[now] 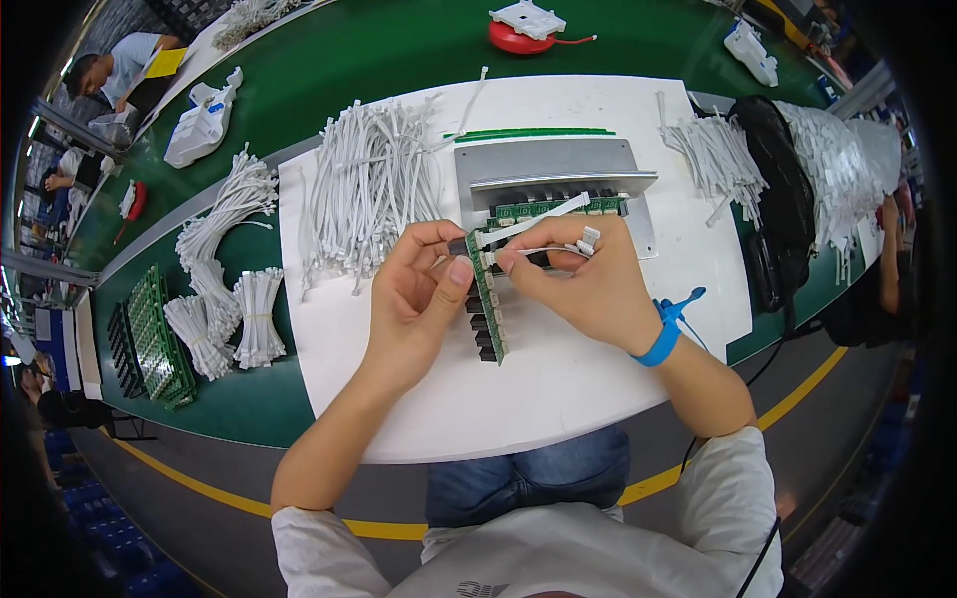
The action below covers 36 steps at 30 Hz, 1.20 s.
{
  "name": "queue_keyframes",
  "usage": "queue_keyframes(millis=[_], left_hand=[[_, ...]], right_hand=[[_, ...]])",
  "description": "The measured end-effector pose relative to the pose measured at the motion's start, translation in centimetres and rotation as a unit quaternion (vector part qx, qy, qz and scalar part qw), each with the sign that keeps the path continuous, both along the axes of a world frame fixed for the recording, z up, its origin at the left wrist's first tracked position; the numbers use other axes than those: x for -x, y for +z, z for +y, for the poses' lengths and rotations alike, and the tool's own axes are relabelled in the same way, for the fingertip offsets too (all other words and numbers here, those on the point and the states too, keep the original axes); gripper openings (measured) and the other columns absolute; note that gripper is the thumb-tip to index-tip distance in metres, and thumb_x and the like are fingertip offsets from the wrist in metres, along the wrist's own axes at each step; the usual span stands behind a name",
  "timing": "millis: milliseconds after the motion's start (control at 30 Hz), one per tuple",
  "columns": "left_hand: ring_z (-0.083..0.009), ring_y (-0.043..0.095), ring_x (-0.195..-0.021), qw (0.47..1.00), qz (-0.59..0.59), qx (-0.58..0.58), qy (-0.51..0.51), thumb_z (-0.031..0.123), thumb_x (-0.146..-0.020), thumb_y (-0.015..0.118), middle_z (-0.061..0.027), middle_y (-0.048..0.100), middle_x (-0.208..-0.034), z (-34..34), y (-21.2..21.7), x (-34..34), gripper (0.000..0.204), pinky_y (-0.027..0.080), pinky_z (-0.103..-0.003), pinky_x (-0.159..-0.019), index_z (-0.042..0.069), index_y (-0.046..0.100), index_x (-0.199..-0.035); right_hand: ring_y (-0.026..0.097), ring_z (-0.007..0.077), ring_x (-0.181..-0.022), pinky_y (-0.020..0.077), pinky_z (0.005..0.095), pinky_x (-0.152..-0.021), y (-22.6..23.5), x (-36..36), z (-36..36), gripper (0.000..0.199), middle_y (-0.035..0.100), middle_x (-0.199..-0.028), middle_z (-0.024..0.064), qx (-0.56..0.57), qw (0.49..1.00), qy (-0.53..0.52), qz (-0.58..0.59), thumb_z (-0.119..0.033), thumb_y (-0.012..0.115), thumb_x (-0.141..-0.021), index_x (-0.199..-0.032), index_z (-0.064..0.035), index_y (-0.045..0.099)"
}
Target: The person plugs white ribbon cables into designated connectors on a green printed circuit board by hand.
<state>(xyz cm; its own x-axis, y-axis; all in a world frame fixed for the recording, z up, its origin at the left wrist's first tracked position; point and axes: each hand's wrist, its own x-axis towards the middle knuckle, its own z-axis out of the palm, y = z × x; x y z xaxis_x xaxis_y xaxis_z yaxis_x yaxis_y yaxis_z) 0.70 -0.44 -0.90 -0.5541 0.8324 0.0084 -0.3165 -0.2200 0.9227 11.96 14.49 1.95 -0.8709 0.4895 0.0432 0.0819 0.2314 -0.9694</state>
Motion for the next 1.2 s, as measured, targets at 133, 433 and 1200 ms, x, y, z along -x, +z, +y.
queue_keyframes(millis=[133,433,1200], left_hand=[[-0.005,0.051,-0.084,1.0,0.012,0.01,0.001,0.011,-0.096,0.056,-0.0033,0.056,-0.107,-0.2,-0.2,0.1,0.026,0.039,-0.018,-0.069,0.003,0.045,-0.118],[-0.0042,0.051,-0.084,0.999,0.031,0.026,0.002,0.013,-0.094,0.06,-0.0001,0.058,-0.1,-0.2,-0.5,0.3,0.027,0.039,-0.018,-0.067,0.002,0.049,-0.116],[-0.0113,0.06,-0.093,0.995,-0.079,0.013,-0.066,0.01,-0.091,0.063,-0.008,0.062,-0.107,-1.0,-0.6,1.0,0.028,0.05,-0.025,-0.084,-0.003,0.054,-0.115]], right_hand=[[0.052,-0.0002,-0.065,0.0366,0.0144,-0.052,0.2,0.0,-0.1,0.008,0.069,-0.079,0.001,-0.007,1.0,-0.003,0.007,-0.004,0.073,-0.076,-0.083,-0.002,0.072],[0.05,0.0028,-0.061,0.0363,0.018,-0.05,-0.8,0.2,-0.3,0.008,0.067,-0.072,0.0021,-0.032,0.998,-0.002,0.063,-0.004,0.072,-0.076,-0.083,-0.0004,0.071],[0.045,0.0021,-0.055,0.0349,0.018,-0.049,0.1,-0.4,0.4,0.008,0.066,-0.068,0.0007,0.007,0.998,0.058,0.01,-0.007,0.074,-0.076,-0.08,-0.0002,0.073]])
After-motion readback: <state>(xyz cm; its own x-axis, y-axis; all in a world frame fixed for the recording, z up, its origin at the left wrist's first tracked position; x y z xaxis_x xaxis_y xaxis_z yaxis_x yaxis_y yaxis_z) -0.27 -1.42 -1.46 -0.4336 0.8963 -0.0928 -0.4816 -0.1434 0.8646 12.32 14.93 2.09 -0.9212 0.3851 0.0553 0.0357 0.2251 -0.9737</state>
